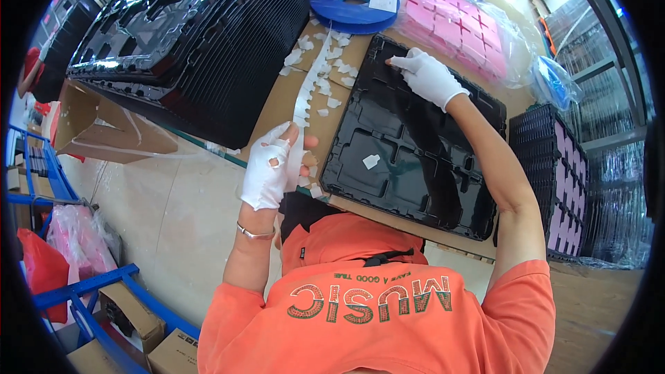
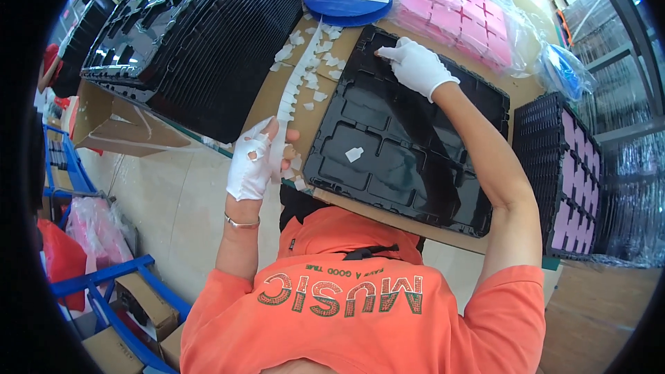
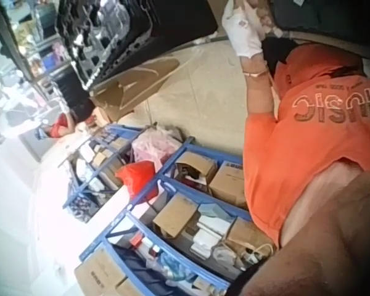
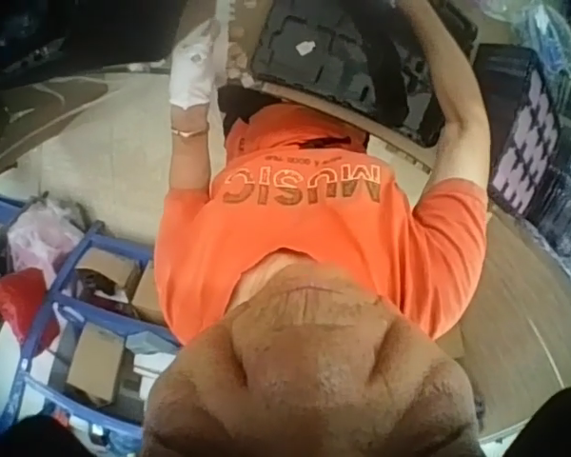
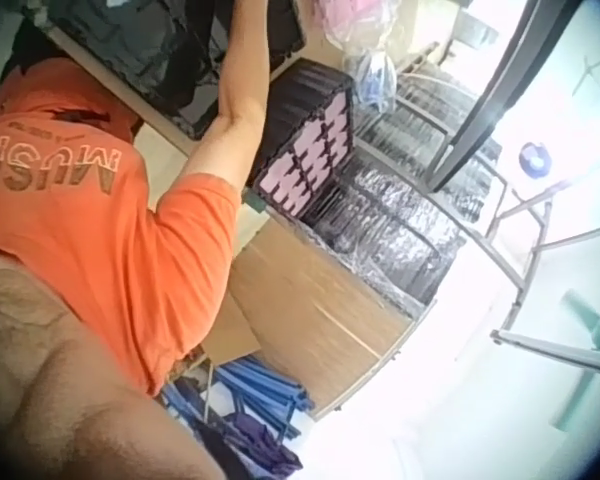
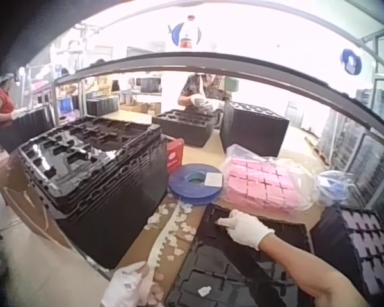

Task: The person applies stickers onto a black plastic tray, places a foam sheet into the tray, and stacks the assembled tray onto a pile before applying stickers to another tray.

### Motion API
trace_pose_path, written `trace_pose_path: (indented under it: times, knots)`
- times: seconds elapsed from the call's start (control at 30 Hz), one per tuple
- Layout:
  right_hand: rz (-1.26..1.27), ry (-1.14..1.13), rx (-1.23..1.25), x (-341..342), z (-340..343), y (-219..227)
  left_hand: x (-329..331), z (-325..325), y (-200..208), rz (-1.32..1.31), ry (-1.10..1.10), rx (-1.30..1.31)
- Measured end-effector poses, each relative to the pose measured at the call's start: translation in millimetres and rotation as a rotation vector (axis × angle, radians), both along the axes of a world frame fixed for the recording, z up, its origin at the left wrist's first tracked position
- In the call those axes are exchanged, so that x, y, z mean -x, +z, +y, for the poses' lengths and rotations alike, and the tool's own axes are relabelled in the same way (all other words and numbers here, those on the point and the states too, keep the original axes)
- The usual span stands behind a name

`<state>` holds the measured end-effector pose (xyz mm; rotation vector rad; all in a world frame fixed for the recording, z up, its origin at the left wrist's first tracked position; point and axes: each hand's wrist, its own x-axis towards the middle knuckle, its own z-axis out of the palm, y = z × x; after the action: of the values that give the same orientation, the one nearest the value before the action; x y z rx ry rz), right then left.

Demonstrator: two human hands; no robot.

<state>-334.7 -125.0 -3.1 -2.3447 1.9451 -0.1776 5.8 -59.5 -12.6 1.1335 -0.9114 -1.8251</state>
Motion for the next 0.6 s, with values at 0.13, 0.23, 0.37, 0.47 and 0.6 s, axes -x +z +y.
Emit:
trace_pose_path:
  times: [0.13,0.23,0.37,0.47,0.6]
  knots:
    - [0.185,0.033,-0.016,-25.0,15.9,21.2,-4.0,0.1,-6.9,-0.012,0.027,-0.015]
    - [0.092,0.038,0.130,-46.9,29.7,40.3,-1.4,2.3,-4.8,0.019,0.081,-0.016]
    - [-0.873,-0.122,-0.450,-102.6,36.0,50.3,-0.4,-3.4,-13.3,0.159,0.056,-0.040]
    - [-1.077,-0.242,-0.714,-131.9,34.4,39.3,1.3,-5.2,-10.7,0.199,0.026,-0.014]
    - [-1.240,-0.321,-0.831,-143.2,31.6,27.0,4.3,-3.8,-2.8,0.158,0.017,0.001]
